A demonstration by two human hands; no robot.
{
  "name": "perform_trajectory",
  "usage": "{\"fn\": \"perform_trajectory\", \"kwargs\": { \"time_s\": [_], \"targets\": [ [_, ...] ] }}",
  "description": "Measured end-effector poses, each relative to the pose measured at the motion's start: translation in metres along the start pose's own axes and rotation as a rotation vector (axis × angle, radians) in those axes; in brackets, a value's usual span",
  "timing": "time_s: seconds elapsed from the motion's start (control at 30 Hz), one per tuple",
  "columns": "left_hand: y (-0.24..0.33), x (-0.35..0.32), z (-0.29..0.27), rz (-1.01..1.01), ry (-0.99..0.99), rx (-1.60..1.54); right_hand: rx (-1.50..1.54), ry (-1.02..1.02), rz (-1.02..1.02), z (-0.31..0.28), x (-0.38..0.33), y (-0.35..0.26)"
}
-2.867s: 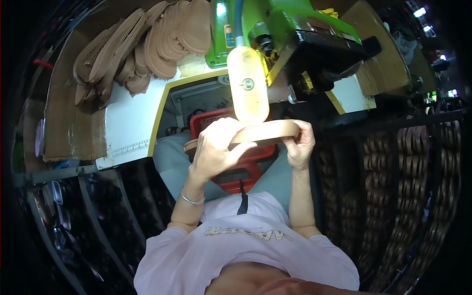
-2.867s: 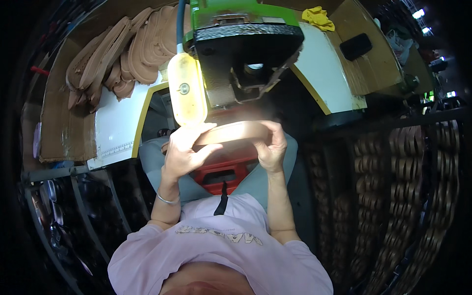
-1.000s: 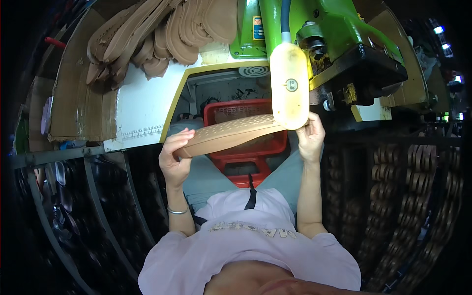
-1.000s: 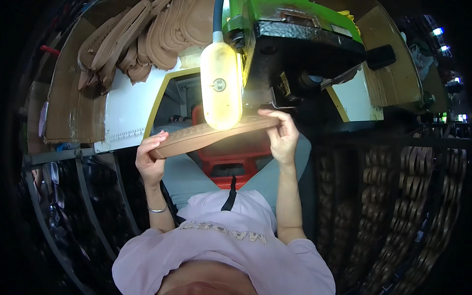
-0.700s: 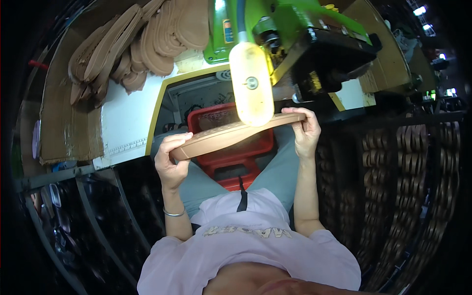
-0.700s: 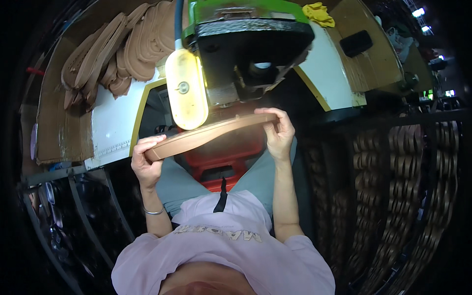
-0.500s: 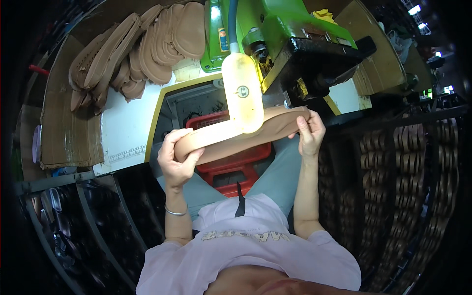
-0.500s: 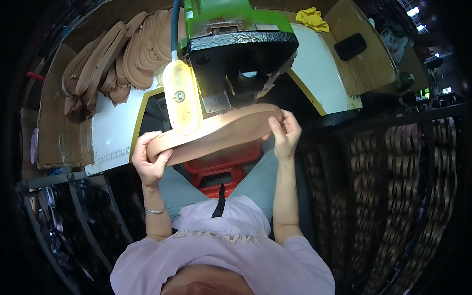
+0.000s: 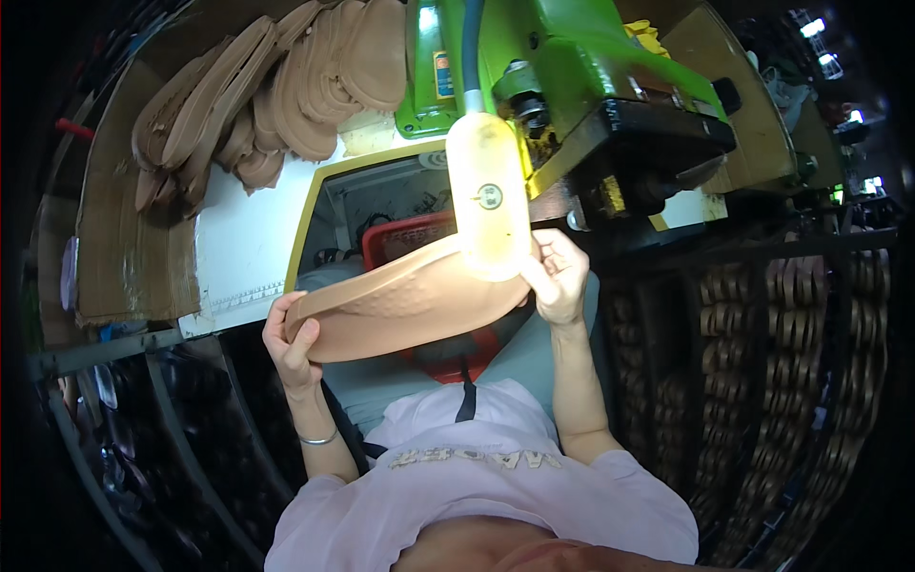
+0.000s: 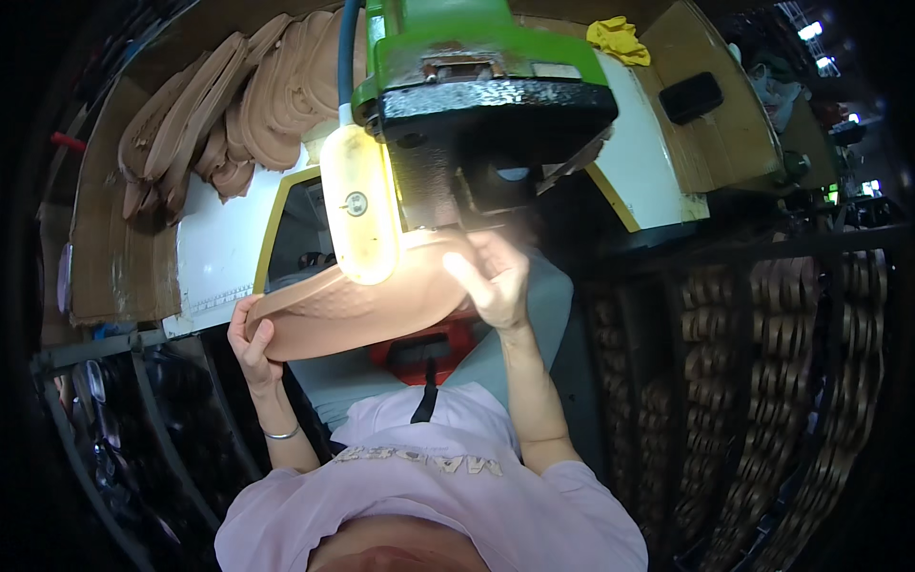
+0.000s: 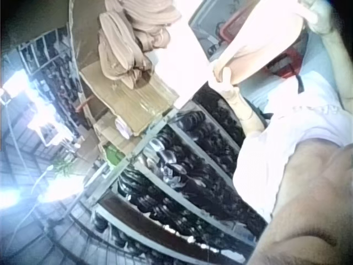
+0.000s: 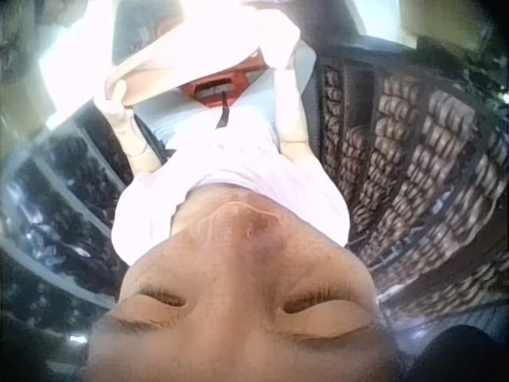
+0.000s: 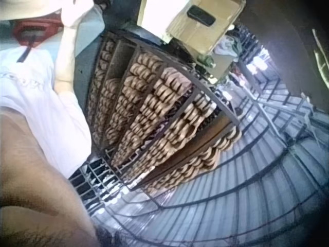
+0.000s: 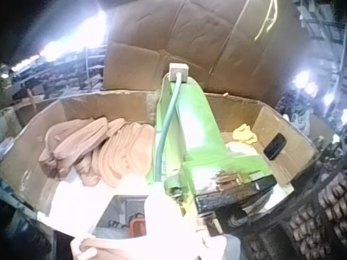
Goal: The person picks up brown slip-on sandals from a shelf and a red basket, then uses a green grinding machine to smooth the edges and surfaces of the soles. The person handles the sandals one at a time, rotating them against the grinding wheel, and places the finished items on a nearby table.
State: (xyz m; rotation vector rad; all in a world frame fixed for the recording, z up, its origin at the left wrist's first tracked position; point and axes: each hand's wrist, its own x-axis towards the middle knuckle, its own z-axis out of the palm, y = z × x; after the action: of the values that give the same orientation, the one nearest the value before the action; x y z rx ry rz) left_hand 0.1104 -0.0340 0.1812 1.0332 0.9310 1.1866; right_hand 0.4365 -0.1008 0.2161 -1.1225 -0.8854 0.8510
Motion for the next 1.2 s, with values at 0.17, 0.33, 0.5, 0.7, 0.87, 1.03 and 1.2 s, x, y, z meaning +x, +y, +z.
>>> {"fn": "perform_trajectory", "kwargs": {
  "time_s": [0.17,0.33,0.5,0.7,0.87,1.03,1.2],
  "targets": [
    [-0.007,-0.018,-0.014,0.239,-0.07,0.088,-0.112,-0.038,-0.028,0.013,-0.015,0.014],
    [-0.009,-0.011,0.003,0.406,-0.226,0.174,-0.104,-0.005,-0.086,-0.007,-0.02,0.02],
    [-0.007,-0.002,0.025,0.396,-0.248,0.2,-0.181,0.078,-0.12,-0.029,-0.022,0.017],
    [0.014,0.013,0.076,0.314,-0.217,0.305,-0.098,0.276,-0.138,-0.054,0.0,-0.002],
    [0.018,0.021,0.086,0.066,-0.14,0.043,-0.009,0.279,-0.048,-0.06,0.009,-0.003],
    [0.024,0.018,0.049,-0.078,-0.061,-0.055,0.063,0.2,0.042,-0.03,0.004,0.004],
    [0.016,0.004,-0.002,-0.086,0.006,-0.009,-0.016,0.046,0.071,0.011,-0.005,-0.007]
  ]
}}
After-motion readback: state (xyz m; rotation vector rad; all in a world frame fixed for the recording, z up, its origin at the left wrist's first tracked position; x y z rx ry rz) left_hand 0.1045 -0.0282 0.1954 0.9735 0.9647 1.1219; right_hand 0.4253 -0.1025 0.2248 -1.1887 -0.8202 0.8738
